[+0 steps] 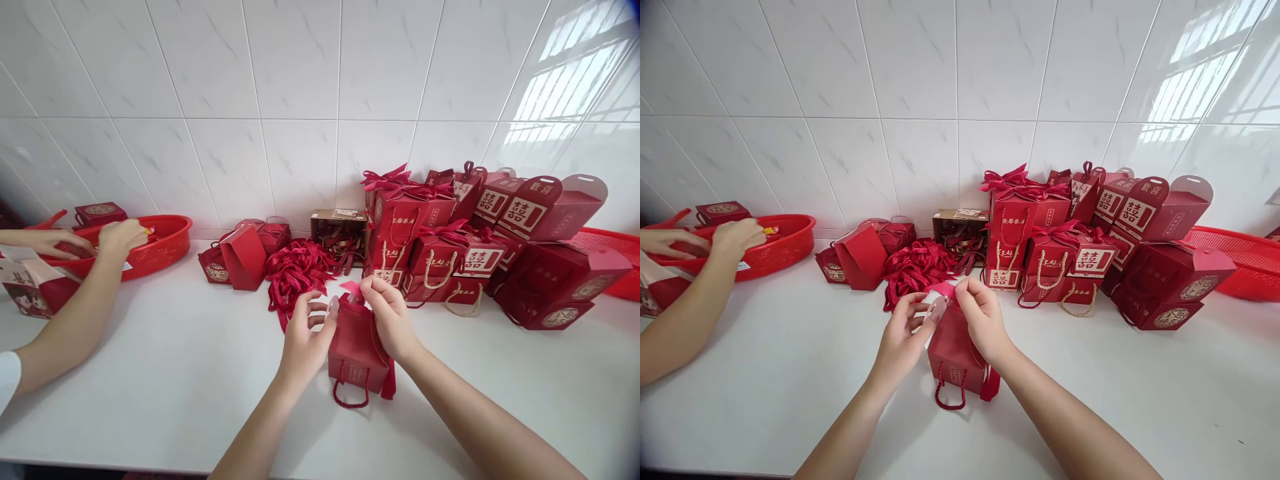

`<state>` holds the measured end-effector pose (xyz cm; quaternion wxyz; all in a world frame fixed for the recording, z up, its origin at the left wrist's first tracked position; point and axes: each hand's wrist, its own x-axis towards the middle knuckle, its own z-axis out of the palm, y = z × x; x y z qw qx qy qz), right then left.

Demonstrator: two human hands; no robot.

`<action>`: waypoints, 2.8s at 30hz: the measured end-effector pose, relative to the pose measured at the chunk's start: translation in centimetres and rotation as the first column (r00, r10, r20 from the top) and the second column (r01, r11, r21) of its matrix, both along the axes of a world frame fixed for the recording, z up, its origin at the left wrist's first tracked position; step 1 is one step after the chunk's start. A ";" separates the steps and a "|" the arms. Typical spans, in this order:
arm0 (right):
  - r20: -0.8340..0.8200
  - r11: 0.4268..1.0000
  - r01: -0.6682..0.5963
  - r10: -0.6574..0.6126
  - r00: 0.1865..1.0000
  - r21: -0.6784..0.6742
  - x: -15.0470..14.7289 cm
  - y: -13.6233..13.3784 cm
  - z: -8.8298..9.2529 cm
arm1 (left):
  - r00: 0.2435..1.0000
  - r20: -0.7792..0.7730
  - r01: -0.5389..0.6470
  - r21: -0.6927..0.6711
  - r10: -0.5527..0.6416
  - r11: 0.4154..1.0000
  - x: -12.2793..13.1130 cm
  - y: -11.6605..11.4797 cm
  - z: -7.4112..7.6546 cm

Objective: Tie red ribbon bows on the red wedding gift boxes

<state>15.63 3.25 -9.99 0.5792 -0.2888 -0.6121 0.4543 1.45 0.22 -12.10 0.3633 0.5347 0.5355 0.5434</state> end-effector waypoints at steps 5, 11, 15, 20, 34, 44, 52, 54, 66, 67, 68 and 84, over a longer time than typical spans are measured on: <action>0.231 0.994 0.109 -0.108 0.967 0.008 -0.1 0.1 -0.4 | 0.972 0.227 0.081 -0.105 -0.055 0.991 -0.8 -0.4 0.3; 0.322 0.995 0.094 -0.098 0.941 0.028 -0.1 0.3 -0.6 | 0.960 0.270 0.113 -0.108 -0.080 0.988 -0.7 -0.7 0.4; 0.314 0.997 0.078 -0.081 0.946 0.023 -0.1 0.3 -0.6 | 0.965 0.253 0.092 -0.105 -0.063 0.990 -0.7 -0.7 0.4; 0.263 0.999 0.052 -0.048 0.964 -0.010 0.0 0.4 -0.6 | 0.964 0.255 0.107 -0.117 -0.074 0.987 -0.9 -0.6 0.1; 0.417 1.000 -0.007 0.005 0.909 0.004 -0.3 0.3 -0.7 | 0.982 0.171 0.102 -0.092 -0.085 0.990 -1.1 -0.9 0.0; 0.593 0.966 -0.163 0.011 0.805 0.202 -0.3 0.1 0.0 | 0.990 0.012 0.141 -0.110 -0.141 0.984 -1.5 -1.8 0.8; 0.578 0.928 0.079 -0.292 0.762 0.365 5.6 -1.8 0.8 | 0.760 -0.577 -0.318 0.071 0.299 0.945 -9.7 -0.9 -0.2; 0.621 0.955 0.165 -0.287 0.729 0.248 7.7 -2.4 0.2 | 0.690 -0.625 -0.400 0.093 0.366 0.912 -12.0 -1.0 -0.5; 0.296 0.897 -0.142 0.283 0.912 -0.418 7.5 -1.5 -4.3 | 0.949 -0.136 0.261 -0.159 -0.283 0.952 -2.4 0.3 0.9; 0.264 0.881 -0.166 0.305 0.915 -0.444 7.6 -1.3 -4.4 | 0.948 -0.108 0.279 -0.170 -0.299 0.945 -2.2 0.4 0.9; 0.236 0.867 -0.188 0.324 0.916 -0.462 7.8 -1.1 -4.5 | 0.949 -0.082 0.285 -0.184 -0.303 0.941 -2.1 0.5 0.9; 0.041 0.761 -0.318 0.410 0.911 -0.566 6.7 -0.6 -2.8 | 0.932 0.105 0.358 -0.416 -0.346 0.836 -1.9 1.3 1.5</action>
